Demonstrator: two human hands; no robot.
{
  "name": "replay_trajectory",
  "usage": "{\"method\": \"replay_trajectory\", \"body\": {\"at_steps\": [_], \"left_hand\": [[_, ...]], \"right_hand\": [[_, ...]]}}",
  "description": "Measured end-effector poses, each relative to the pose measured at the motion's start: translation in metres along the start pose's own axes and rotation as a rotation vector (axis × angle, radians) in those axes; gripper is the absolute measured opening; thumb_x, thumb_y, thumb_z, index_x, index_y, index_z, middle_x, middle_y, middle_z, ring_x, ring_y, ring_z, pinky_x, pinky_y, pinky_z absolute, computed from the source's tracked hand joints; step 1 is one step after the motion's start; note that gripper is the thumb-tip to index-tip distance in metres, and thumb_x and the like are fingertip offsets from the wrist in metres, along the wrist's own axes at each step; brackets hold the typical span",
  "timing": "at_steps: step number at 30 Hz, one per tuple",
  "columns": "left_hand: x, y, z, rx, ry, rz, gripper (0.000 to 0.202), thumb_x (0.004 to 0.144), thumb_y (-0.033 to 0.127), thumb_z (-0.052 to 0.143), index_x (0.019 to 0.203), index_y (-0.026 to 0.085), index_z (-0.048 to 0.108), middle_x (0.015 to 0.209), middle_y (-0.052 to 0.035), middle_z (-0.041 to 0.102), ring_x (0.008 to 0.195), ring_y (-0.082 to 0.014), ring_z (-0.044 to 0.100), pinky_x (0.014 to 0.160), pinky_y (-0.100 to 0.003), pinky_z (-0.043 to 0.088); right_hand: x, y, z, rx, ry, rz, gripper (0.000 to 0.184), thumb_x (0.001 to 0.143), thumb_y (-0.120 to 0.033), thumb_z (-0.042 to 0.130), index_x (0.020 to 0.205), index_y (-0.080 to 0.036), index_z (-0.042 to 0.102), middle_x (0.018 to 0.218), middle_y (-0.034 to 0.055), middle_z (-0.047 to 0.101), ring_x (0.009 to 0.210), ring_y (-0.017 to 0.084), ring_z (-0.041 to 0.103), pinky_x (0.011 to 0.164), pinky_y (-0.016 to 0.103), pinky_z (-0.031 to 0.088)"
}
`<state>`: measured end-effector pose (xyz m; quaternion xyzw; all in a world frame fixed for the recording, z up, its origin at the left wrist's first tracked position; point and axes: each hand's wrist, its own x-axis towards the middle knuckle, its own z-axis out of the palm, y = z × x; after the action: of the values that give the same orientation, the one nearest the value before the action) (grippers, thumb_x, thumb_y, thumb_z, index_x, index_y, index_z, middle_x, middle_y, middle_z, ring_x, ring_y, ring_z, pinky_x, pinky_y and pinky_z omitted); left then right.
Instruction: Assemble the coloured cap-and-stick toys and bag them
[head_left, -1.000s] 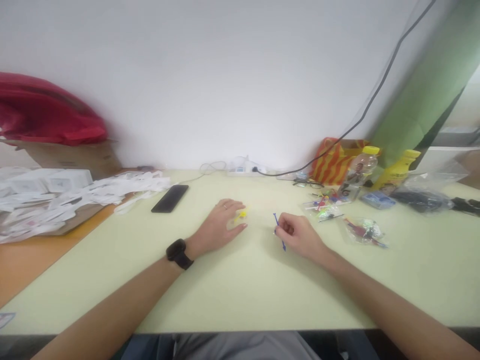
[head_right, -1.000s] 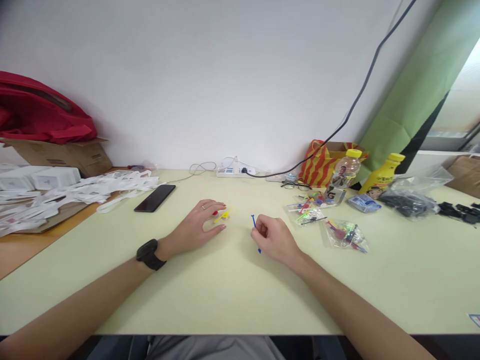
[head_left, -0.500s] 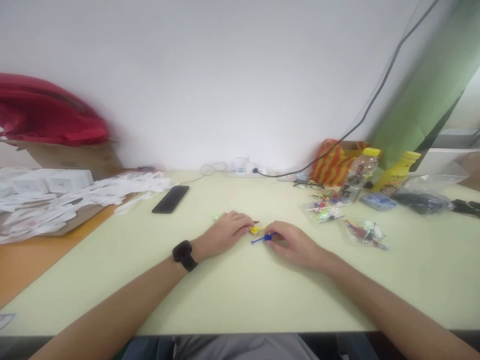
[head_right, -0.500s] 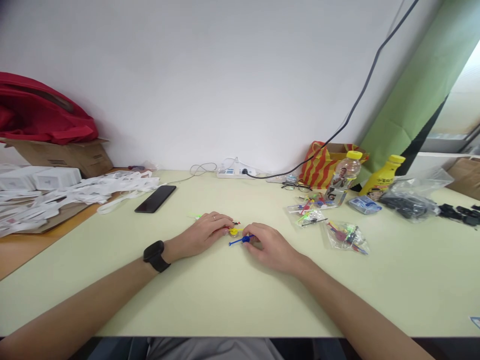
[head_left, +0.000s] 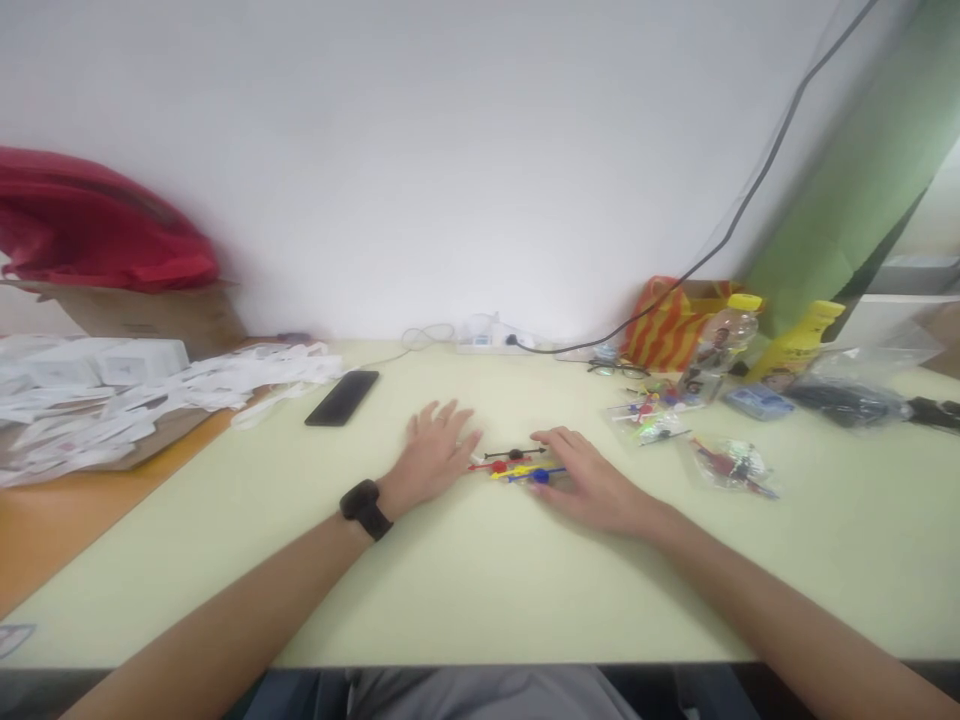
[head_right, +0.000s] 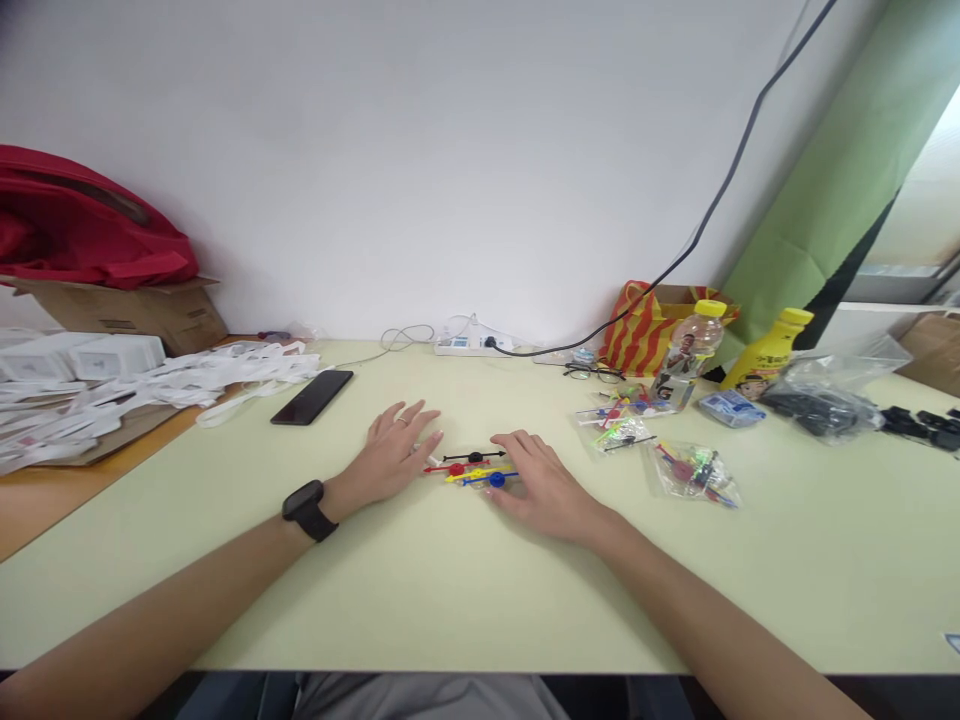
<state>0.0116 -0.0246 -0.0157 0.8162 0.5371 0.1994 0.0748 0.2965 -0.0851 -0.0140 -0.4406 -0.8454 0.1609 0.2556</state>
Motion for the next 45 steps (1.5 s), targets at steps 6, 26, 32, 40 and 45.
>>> {"method": "replay_trajectory", "body": {"at_steps": [6, 26, 32, 40, 45], "left_hand": [[0.004, -0.007, 0.007, -0.193, -0.075, -0.081, 0.071, 0.104, 0.068, 0.03, 0.156, 0.021, 0.043, 0.17, -0.0133, 0.029, 0.16, -0.0311, 0.019, 0.129, -0.052, 0.019], [-0.008, 0.025, -0.007, -0.719, -0.137, -0.047, 0.055, 0.103, 0.058, 0.048, 0.147, 0.025, 0.049, 0.145, -0.0118, 0.056, 0.121, -0.0269, 0.06, 0.093, -0.041, 0.06], [-0.005, 0.017, -0.01, -0.539, -0.083, 0.045, 0.035, 0.102, 0.042, 0.046, 0.123, 0.022, 0.066, 0.109, -0.0056, 0.069, 0.098, -0.0231, 0.065, 0.092, -0.04, 0.054], [-0.014, 0.03, -0.014, -0.716, -0.327, 0.11, 0.031, 0.097, 0.039, 0.059, 0.123, 0.022, 0.064, 0.092, -0.0031, 0.072, 0.078, -0.019, 0.068, 0.074, -0.033, 0.055], [-0.014, 0.032, -0.005, -0.839, -0.363, 0.046, 0.039, 0.095, 0.046, 0.066, 0.125, 0.022, 0.062, 0.109, -0.0078, 0.074, 0.096, -0.0231, 0.073, 0.082, -0.035, 0.059]], "right_hand": [[-0.002, 0.001, 0.006, 0.038, -0.04, -0.044, 0.062, 0.099, -0.037, 0.061, 0.155, -0.03, 0.035, 0.15, 0.0113, 0.051, 0.142, 0.031, 0.045, 0.118, 0.053, 0.041], [-0.002, -0.009, 0.003, 0.13, -0.018, -0.117, 0.063, 0.098, -0.032, 0.063, 0.155, -0.028, 0.035, 0.147, 0.014, 0.052, 0.137, 0.031, 0.051, 0.114, 0.053, 0.045], [-0.002, -0.003, 0.001, 0.061, -0.005, -0.006, 0.059, 0.095, -0.035, 0.067, 0.149, -0.028, 0.044, 0.13, 0.0115, 0.061, 0.116, 0.029, 0.062, 0.1, 0.047, 0.053], [0.0, -0.006, 0.001, 0.145, -0.045, -0.008, 0.042, 0.095, -0.026, 0.064, 0.136, -0.026, 0.055, 0.118, 0.008, 0.062, 0.096, 0.023, 0.064, 0.086, 0.037, 0.054], [0.0, -0.013, -0.002, 0.172, -0.073, -0.066, 0.036, 0.096, -0.022, 0.063, 0.131, -0.026, 0.058, 0.116, 0.0079, 0.061, 0.102, 0.024, 0.063, 0.09, 0.037, 0.052]]}}
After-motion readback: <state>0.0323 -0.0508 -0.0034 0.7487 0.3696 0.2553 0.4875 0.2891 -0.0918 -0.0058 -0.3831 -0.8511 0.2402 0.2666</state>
